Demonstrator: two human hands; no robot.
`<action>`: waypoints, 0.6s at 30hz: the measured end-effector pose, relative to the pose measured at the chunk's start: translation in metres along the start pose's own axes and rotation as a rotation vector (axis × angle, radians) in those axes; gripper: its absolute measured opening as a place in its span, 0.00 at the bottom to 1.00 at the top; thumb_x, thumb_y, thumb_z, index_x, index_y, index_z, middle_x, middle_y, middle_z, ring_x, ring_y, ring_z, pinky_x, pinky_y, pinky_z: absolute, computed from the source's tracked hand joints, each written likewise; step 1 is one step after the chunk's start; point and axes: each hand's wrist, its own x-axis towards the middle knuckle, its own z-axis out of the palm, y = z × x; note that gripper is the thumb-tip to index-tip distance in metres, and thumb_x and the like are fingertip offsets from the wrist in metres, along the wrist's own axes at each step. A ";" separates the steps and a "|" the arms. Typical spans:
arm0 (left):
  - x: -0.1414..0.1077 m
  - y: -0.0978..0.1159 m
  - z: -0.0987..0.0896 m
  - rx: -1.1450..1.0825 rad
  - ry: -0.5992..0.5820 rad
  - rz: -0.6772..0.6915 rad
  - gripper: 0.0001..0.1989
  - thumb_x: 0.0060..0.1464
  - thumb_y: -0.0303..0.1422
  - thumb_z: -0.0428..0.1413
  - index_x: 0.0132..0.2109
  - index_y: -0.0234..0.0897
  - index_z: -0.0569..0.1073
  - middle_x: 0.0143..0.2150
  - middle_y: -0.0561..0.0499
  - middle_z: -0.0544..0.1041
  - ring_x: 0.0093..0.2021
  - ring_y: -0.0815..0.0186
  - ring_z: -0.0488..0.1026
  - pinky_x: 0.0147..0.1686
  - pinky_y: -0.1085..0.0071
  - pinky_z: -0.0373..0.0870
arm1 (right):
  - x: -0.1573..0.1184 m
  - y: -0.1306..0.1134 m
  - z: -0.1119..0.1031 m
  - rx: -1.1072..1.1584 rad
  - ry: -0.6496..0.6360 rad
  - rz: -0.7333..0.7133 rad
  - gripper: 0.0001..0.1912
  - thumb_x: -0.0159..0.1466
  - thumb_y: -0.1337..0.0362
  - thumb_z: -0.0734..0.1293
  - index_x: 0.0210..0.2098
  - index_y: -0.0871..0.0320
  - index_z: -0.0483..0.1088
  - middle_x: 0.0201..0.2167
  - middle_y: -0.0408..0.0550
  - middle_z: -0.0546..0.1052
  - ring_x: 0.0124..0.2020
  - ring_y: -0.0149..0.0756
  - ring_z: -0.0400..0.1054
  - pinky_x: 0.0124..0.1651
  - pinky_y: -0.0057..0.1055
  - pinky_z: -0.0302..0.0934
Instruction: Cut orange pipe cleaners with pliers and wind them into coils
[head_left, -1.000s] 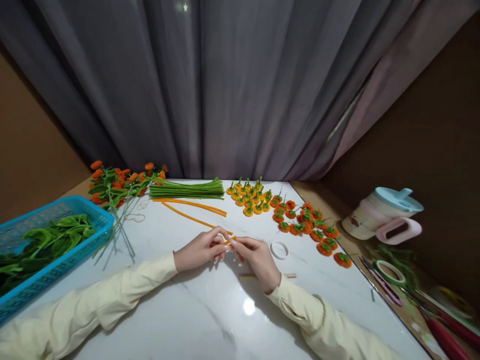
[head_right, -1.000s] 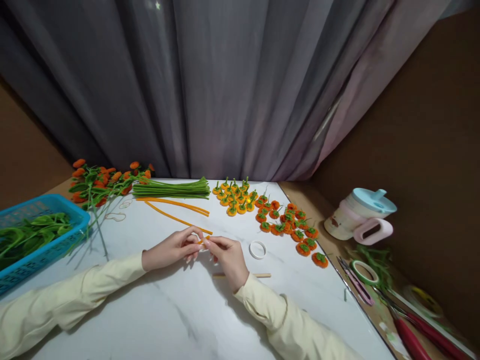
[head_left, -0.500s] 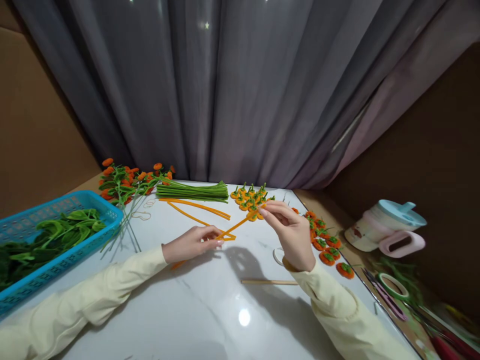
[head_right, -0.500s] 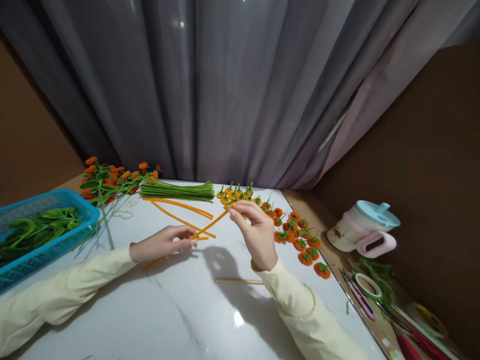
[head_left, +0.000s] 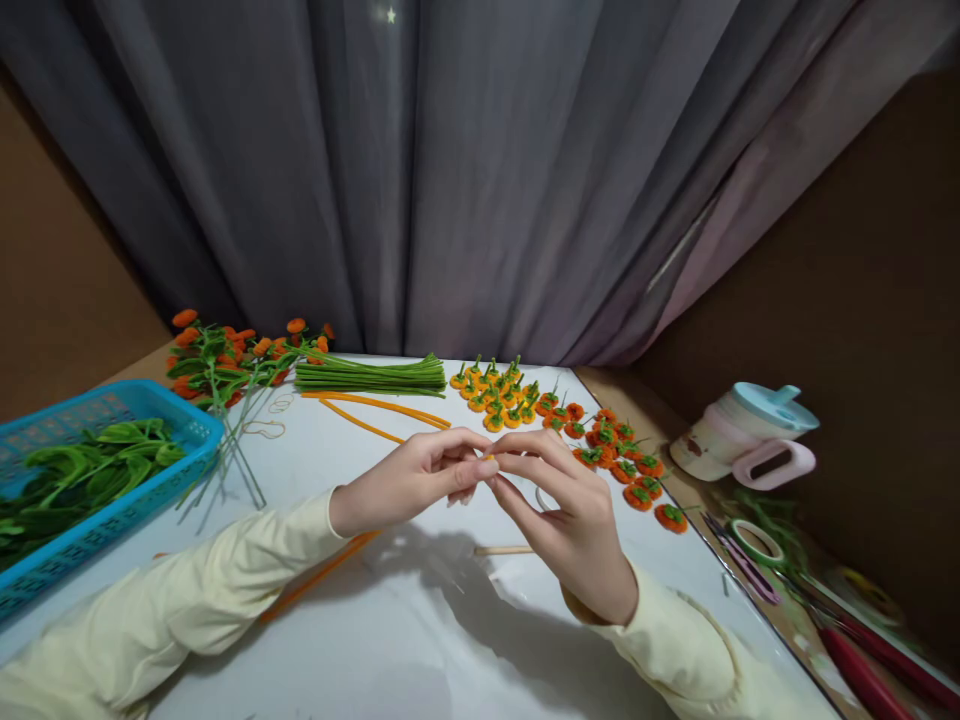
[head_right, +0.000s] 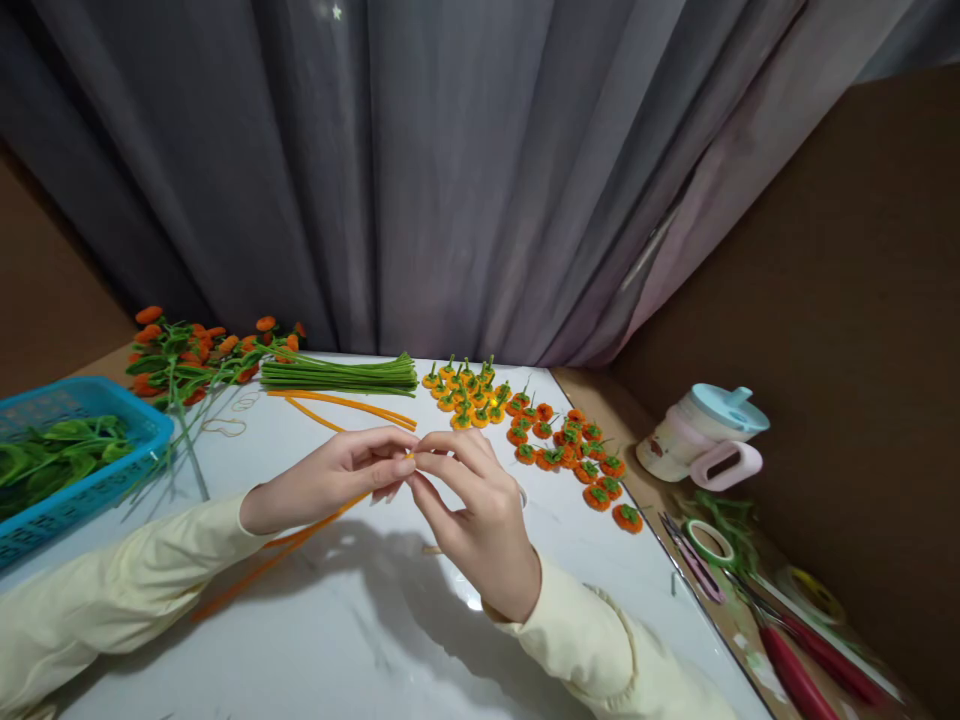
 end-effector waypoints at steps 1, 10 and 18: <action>-0.001 -0.001 0.000 0.015 0.013 -0.004 0.17 0.56 0.41 0.54 0.45 0.31 0.73 0.25 0.55 0.67 0.26 0.73 0.64 0.28 0.76 0.63 | -0.002 -0.001 -0.003 -0.011 -0.017 0.002 0.07 0.65 0.71 0.63 0.39 0.56 0.71 0.37 0.51 0.74 0.37 0.38 0.68 0.39 0.36 0.65; -0.006 -0.021 -0.004 0.114 0.002 -0.047 0.16 0.59 0.40 0.50 0.42 0.34 0.77 0.21 0.56 0.64 0.23 0.75 0.57 0.25 0.77 0.55 | -0.046 0.049 -0.093 -0.586 -0.201 0.174 0.12 0.67 0.59 0.59 0.42 0.57 0.71 0.46 0.55 0.73 0.46 0.44 0.69 0.49 0.38 0.64; -0.002 -0.088 0.012 0.178 -0.040 -0.098 0.19 0.59 0.41 0.47 0.42 0.32 0.76 0.24 0.53 0.66 0.26 0.71 0.62 0.28 0.76 0.58 | -0.189 0.071 -0.246 -1.281 -0.293 1.154 0.27 0.60 0.46 0.63 0.44 0.63 0.72 0.51 0.72 0.68 0.47 0.61 0.68 0.38 0.45 0.63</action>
